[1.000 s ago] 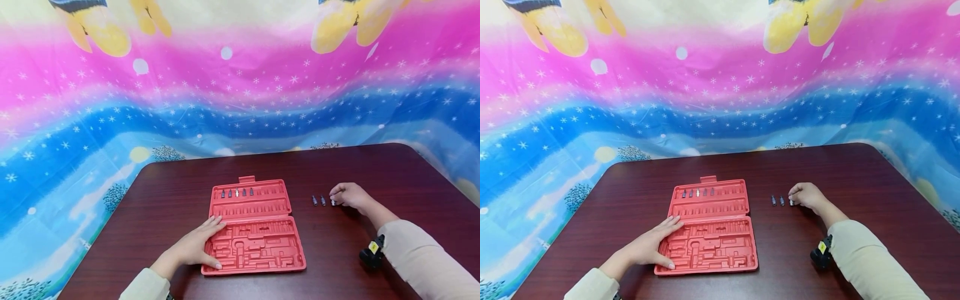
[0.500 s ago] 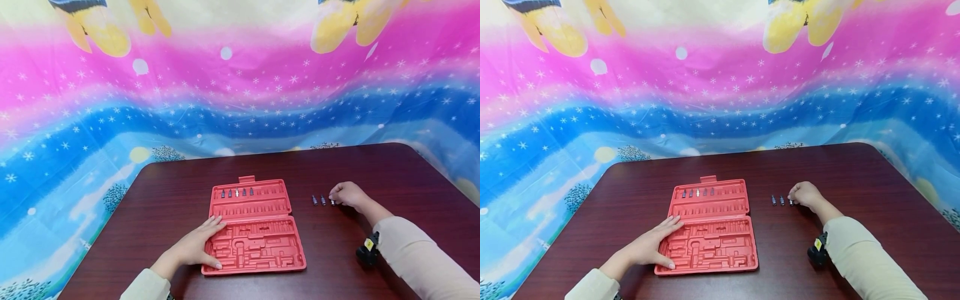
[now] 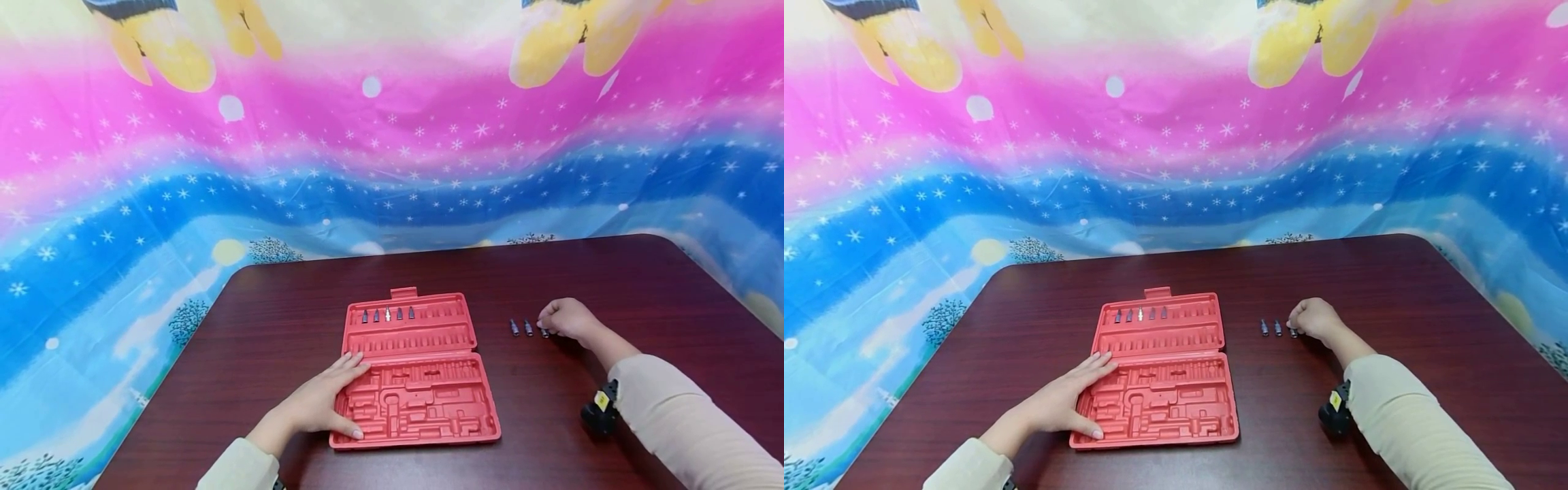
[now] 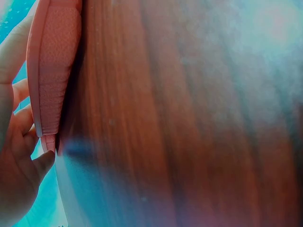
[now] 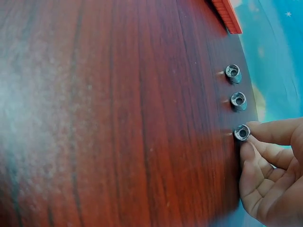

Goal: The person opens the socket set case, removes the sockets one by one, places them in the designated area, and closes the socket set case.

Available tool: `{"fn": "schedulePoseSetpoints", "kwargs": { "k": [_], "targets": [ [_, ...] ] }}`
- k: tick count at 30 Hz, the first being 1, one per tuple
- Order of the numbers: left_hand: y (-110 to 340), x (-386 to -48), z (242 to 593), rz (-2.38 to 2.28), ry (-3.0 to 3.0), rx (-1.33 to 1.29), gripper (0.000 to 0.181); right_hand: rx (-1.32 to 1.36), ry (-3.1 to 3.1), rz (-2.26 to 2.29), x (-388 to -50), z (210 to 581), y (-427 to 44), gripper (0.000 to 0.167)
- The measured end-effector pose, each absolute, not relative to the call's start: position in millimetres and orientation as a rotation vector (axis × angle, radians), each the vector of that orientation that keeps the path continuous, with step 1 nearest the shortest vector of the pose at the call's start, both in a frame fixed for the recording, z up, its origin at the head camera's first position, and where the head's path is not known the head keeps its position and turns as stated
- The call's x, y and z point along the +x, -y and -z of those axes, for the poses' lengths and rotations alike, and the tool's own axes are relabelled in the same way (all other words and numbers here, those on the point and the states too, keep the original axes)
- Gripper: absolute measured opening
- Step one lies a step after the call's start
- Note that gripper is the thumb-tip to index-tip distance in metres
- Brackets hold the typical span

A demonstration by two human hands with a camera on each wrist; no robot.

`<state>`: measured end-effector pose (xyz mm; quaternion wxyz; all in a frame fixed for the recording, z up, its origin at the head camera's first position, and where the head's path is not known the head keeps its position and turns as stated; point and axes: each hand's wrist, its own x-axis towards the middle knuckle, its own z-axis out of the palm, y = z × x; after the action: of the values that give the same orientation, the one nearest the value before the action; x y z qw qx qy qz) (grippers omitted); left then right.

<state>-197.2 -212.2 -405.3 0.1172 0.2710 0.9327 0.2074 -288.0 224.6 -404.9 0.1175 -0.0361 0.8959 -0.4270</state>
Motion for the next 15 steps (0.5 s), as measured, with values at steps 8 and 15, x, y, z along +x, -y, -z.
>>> {"fn": "schedulePoseSetpoints", "kwargs": {
  "k": [8,15],
  "targets": [
    [211.8,-197.1,405.9,-0.620,-2.724,0.787,0.099,-0.103,-2.624,1.251,-286.9,404.6,-224.1,0.018],
    [212.4,-197.5,406.0,-0.623,-2.725,0.775,0.100,-0.117,-2.630,1.252,-286.2,405.0,-224.1,0.020]
  ]
}}
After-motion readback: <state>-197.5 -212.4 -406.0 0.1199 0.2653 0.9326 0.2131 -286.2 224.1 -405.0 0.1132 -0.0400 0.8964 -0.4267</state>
